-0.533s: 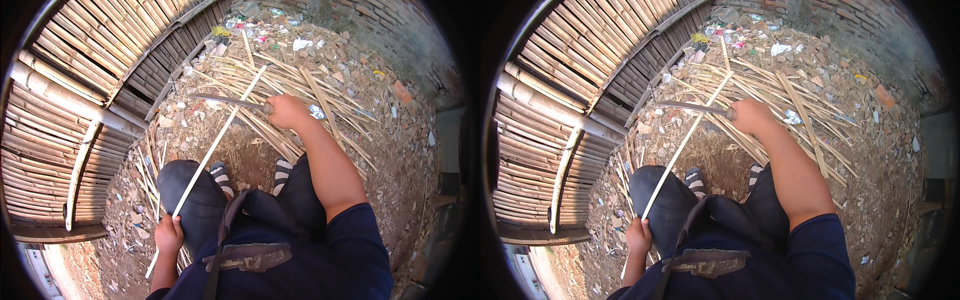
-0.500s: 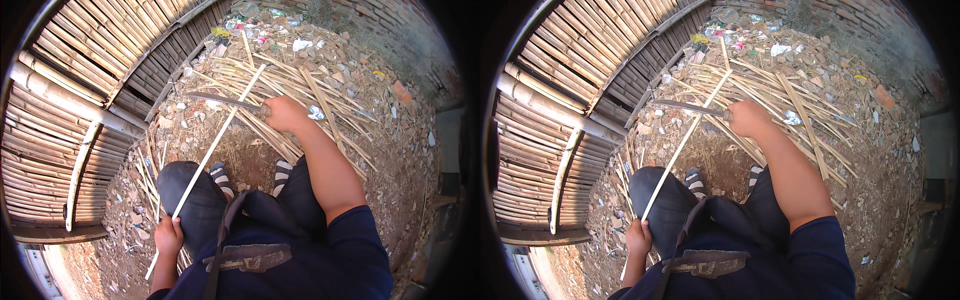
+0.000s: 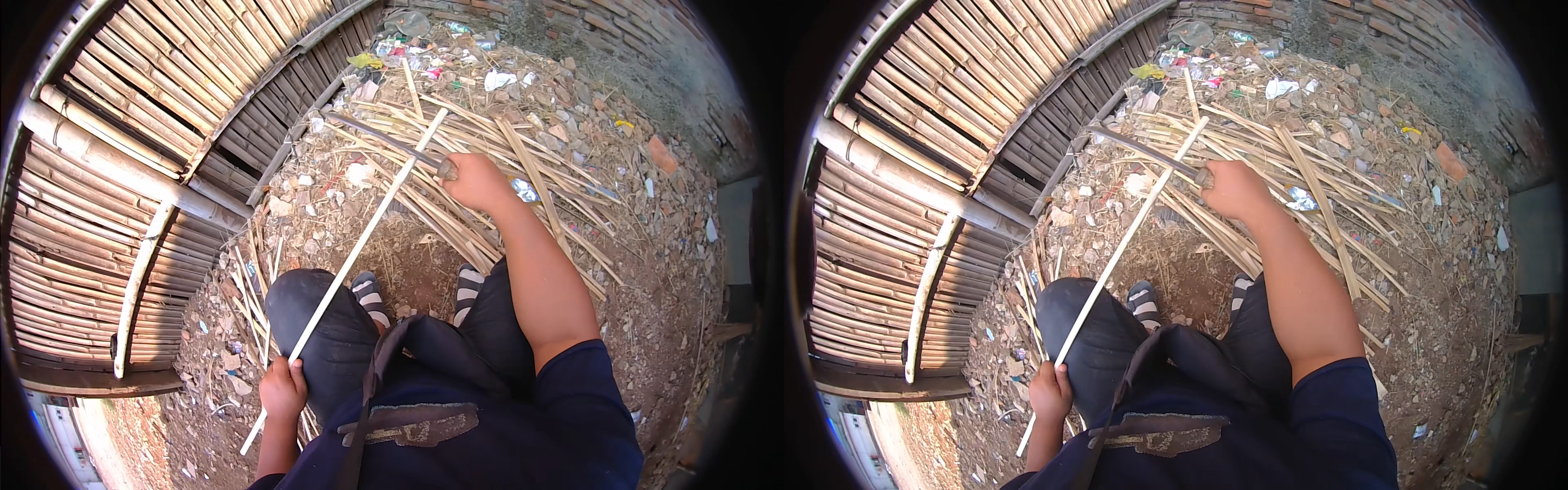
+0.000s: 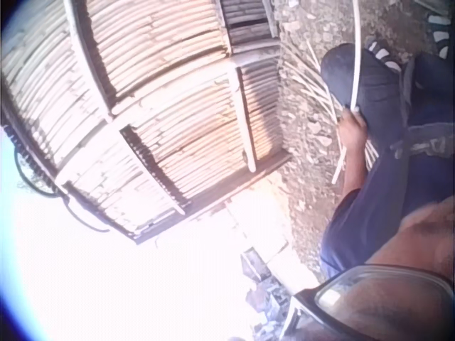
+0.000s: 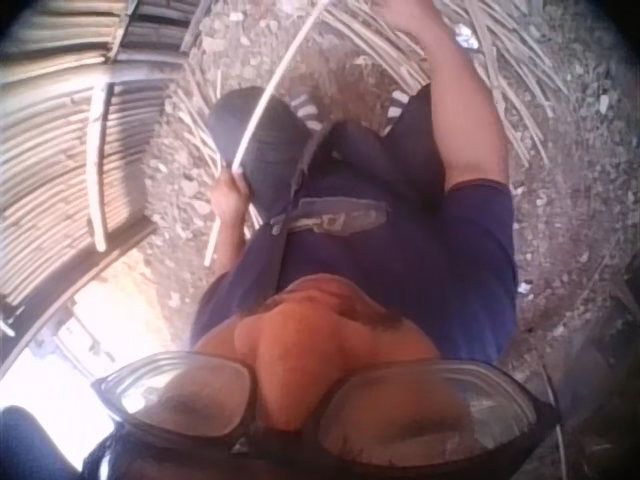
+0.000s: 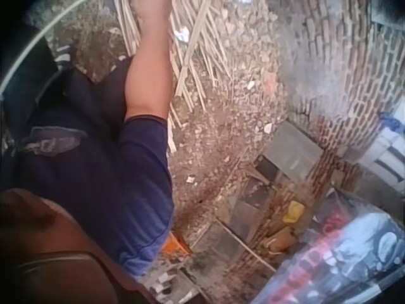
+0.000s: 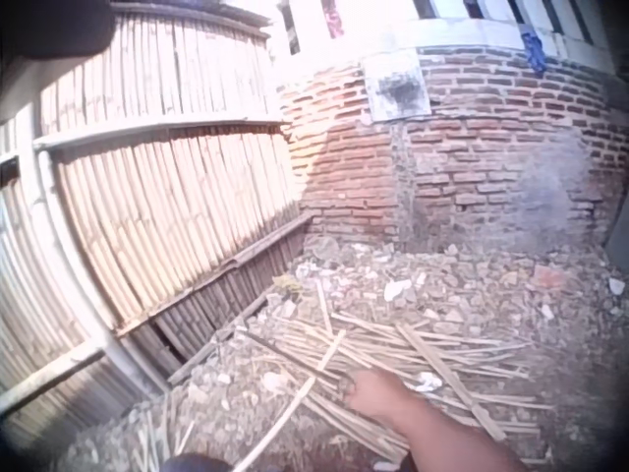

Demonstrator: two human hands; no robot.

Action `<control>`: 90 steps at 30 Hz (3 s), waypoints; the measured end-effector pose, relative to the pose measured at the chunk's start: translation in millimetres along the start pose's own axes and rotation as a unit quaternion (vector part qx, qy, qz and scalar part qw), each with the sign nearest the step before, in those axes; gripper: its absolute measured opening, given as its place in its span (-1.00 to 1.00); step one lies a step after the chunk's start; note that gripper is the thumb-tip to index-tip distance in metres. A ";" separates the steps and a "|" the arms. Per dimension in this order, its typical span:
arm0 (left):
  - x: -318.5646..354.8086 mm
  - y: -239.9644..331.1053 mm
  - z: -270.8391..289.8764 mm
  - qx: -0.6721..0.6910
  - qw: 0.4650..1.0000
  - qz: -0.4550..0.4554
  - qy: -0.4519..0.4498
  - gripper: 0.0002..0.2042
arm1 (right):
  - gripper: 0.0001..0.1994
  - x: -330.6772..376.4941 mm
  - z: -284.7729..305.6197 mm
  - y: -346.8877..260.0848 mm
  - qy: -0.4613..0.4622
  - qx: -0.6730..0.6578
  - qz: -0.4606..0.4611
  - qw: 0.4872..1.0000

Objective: The person scrapes a bamboo strip using a blade to smooth the surface, turning the strip over and handling it by hand.

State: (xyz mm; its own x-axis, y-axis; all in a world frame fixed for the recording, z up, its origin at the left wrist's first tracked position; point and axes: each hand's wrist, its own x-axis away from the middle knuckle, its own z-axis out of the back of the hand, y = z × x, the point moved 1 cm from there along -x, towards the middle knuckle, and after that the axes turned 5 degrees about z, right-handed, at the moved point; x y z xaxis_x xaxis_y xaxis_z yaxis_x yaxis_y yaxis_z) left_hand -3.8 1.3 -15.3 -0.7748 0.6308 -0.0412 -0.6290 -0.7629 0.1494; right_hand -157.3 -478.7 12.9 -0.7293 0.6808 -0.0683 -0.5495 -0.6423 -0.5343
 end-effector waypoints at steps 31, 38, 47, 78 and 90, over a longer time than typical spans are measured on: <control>14.5 -2.8 13.8 0.071 0.995 0.022 -0.062 -0.65 | -0.64 22.3 -36.2 -35.8 -0.169 0.031 0.136 0.976; 19.9 2.7 5.6 -0.039 0.998 0.041 0.005 -0.66 | -0.62 15.7 -31.1 -37.8 -0.154 0.010 0.076 0.985; 12.8 -0.1 -0.2 -0.066 0.997 0.020 0.034 -0.66 | -0.63 3.7 -37.4 -13.7 -0.113 0.045 0.052 0.991; 14.6 -9.1 16.2 0.093 0.989 0.038 -0.108 -0.59 | -0.58 25.8 -30.7 -51.5 -0.202 0.080 0.127 0.968; 10.1 -17.1 2.0 0.148 0.984 0.017 -0.099 -0.54 | -0.67 16.6 -35.9 -44.9 -0.183 0.009 0.110 0.977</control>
State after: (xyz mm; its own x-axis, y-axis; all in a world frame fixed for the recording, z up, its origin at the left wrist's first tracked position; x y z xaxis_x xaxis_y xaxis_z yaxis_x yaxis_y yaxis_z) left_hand -0.7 21.0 -16.4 -0.7490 0.6433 0.1586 -0.5342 -0.7280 0.4297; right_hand -130.1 -425.9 5.5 -0.9259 0.3558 0.1271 -0.3670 -0.7672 -0.5260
